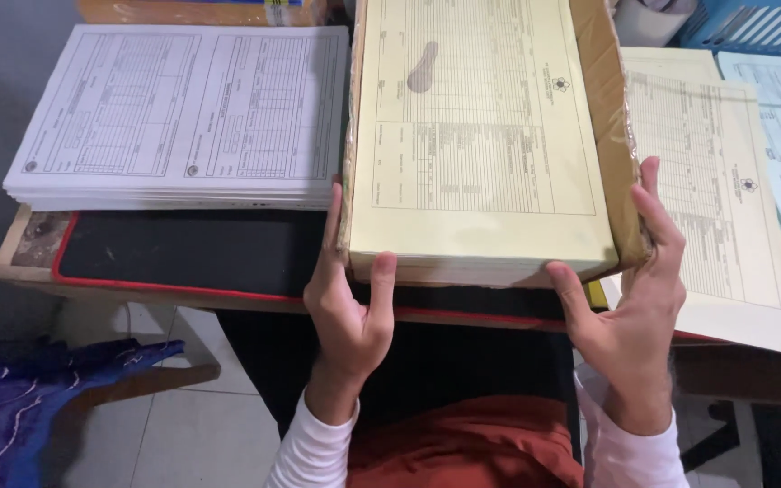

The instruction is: Inspecting and flipping through stacks of printed forms

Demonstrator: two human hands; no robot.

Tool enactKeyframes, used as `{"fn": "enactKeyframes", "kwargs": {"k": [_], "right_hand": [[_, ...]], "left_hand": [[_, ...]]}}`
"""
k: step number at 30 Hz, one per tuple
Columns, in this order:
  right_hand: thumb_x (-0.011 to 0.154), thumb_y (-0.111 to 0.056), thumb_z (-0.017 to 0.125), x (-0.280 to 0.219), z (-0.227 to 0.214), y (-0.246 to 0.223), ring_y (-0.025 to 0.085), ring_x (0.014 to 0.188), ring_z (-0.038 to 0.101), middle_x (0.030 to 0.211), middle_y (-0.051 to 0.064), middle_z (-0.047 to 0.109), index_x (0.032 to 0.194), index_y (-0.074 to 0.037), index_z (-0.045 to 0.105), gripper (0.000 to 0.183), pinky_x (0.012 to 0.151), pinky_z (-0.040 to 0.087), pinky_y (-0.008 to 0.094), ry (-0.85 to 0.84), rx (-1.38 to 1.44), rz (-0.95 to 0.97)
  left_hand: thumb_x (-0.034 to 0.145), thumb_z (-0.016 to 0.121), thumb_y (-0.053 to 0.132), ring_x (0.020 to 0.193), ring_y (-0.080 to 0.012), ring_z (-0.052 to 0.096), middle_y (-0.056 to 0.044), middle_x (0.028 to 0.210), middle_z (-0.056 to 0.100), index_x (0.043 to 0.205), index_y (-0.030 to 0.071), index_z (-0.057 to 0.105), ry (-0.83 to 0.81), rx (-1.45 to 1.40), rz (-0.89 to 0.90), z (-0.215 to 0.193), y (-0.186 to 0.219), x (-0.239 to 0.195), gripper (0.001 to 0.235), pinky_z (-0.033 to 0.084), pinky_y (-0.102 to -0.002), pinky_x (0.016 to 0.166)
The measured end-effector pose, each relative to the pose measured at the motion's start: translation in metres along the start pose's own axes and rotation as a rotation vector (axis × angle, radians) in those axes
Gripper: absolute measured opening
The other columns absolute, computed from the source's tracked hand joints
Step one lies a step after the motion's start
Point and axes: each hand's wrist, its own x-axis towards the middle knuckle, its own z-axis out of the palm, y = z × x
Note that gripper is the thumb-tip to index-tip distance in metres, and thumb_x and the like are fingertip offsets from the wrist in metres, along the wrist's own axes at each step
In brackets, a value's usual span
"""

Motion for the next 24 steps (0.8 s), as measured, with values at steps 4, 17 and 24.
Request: {"fn": "enactKeyframes", "kwargs": {"k": [4,17,24], "right_hand": [[0.097,-0.009,0.069,0.001,-0.003,-0.006,0.044,0.162,0.021,0.168,0.035,0.021,0.151,0.006,0.026,0.071,0.136,0.022,0.048,-0.032,-0.034,-0.009],[0.1,-0.015,0.061,-0.002,-0.012,-0.004,0.056,0.145,0.039,0.156,0.041,0.03,0.154,0.011,0.018,0.074,0.121,0.034,0.055,-0.166,-0.205,0.027],[0.121,-0.046,0.049,-0.053,-0.037,0.093,0.062,0.115,0.061,0.113,0.049,0.058,0.119,0.03,0.064,0.077,0.093,0.048,0.059,-0.226,-0.696,0.082]], "left_hand": [[0.109,0.044,0.026,0.064,-0.0087,0.047,-0.016,0.156,0.055,0.152,-0.001,0.047,-0.009,0.022,0.015,-0.024,-0.007,0.01,0.05,0.043,-0.025,0.065],[0.1,0.061,-0.004,0.133,-0.0259,0.058,-0.003,0.11,0.074,0.132,0.012,0.068,-0.081,0.784,0.233,-0.068,-0.042,0.046,0.037,0.019,-0.073,0.118],[0.101,0.071,-0.008,0.081,-0.0221,0.078,-0.01,0.096,0.081,0.104,0.001,0.077,0.385,0.643,0.35,-0.102,-0.038,0.05,0.011,0.045,-0.056,0.115]]}}
